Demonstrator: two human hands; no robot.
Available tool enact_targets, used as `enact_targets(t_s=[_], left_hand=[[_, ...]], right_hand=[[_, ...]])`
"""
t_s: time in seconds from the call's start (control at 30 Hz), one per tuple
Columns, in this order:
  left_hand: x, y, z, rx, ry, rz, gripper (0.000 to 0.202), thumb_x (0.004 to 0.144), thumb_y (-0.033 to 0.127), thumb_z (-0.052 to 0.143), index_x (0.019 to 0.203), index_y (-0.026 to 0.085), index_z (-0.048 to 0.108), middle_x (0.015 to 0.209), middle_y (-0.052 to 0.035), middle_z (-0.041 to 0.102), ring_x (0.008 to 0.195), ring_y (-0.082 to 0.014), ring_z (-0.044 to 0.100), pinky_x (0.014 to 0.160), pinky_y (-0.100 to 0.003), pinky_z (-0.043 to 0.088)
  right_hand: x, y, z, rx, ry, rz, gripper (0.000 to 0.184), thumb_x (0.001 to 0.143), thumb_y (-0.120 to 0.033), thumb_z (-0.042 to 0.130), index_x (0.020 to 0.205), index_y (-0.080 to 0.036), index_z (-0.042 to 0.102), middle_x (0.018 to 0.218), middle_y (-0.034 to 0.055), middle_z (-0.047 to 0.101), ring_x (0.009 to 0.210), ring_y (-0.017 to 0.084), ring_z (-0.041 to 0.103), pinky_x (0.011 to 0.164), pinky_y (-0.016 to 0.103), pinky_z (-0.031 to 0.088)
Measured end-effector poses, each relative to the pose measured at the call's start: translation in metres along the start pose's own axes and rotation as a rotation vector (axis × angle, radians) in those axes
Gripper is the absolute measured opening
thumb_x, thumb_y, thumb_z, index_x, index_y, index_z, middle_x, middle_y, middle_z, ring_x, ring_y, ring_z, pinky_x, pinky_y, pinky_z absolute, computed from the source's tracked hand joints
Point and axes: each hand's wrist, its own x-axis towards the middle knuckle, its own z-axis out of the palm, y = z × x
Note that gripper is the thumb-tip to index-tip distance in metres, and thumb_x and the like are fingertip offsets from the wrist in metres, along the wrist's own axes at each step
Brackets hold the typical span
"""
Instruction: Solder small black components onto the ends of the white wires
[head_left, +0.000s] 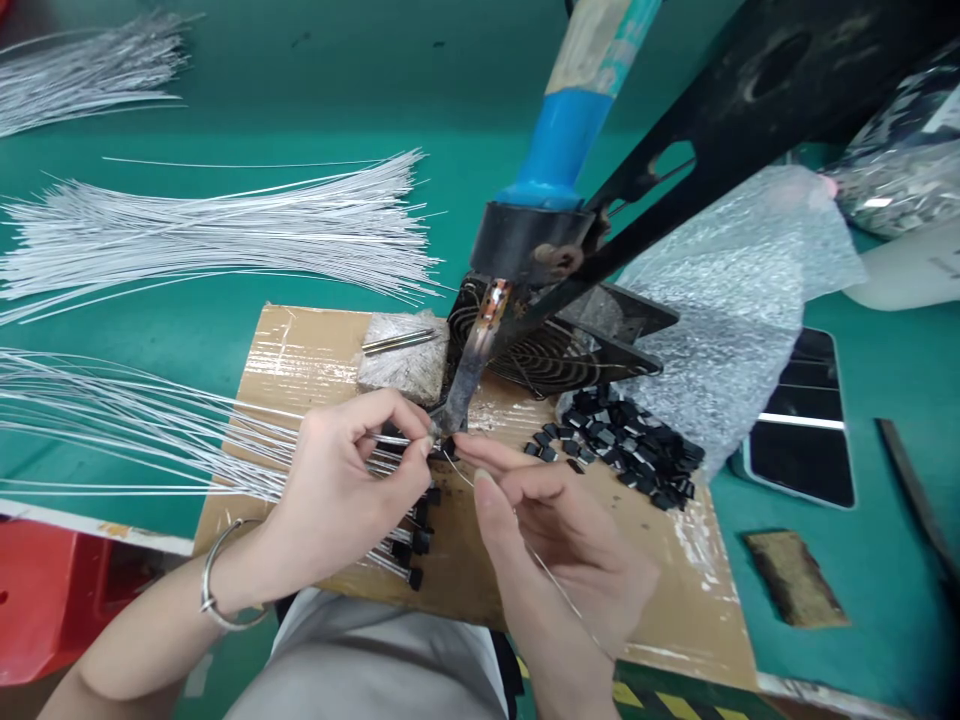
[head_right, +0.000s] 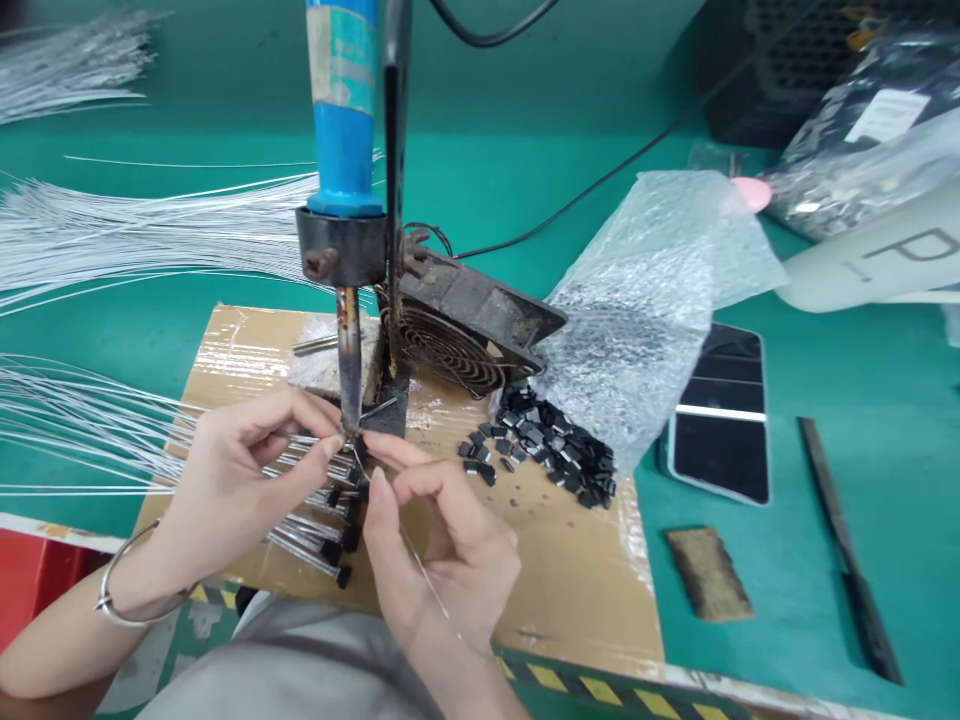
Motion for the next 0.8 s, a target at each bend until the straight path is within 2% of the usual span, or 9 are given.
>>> enact_targets(t_s=[0.1,0.43,0.8], left_hand=[[0.0009,-0.0003,0.0003,0.022,0.000,-0.003,0.010,0.080,0.013,0.062,0.074,0.018,0.067,0.081,-0.0041,0.077,0.068,-0.0150,0.064,0.052,-0.026,0.038],[-0.0020,0.0020,-0.0003,0.026,-0.002,0.005,0.011,0.081,0.013,0.061,0.074,0.018,0.067,0.080,-0.0047,0.077,0.074,-0.0174,0.069,0.054,-0.026,0.042],[-0.0018,0.0002,0.0011,0.016,-0.006,0.002,0.010,0.082,0.015,0.060,0.074,0.018,0.066,0.081,-0.0056,0.075,0.077,-0.0199,0.071,0.061,-0.029,0.048]], right_hand=[[-0.0009,-0.0010,0.0010,-0.015,0.007,0.020,0.022,0.095,-0.020,0.071,0.075,-0.023,0.063,0.108,0.0078,0.084,0.096,0.021,0.082,0.089,0.032,0.065],[-0.0006,-0.0015,-0.0002,-0.139,0.014,-0.056,0.021,0.092,-0.021,0.075,0.074,-0.023,0.063,0.106,0.0070,0.085,0.091,0.020,0.082,0.081,0.030,0.064],[-0.0018,-0.0010,-0.0002,-0.115,0.015,-0.073,0.018,0.091,-0.019,0.076,0.077,-0.024,0.065,0.107,0.0054,0.085,0.092,0.020,0.082,0.081,0.029,0.063]])
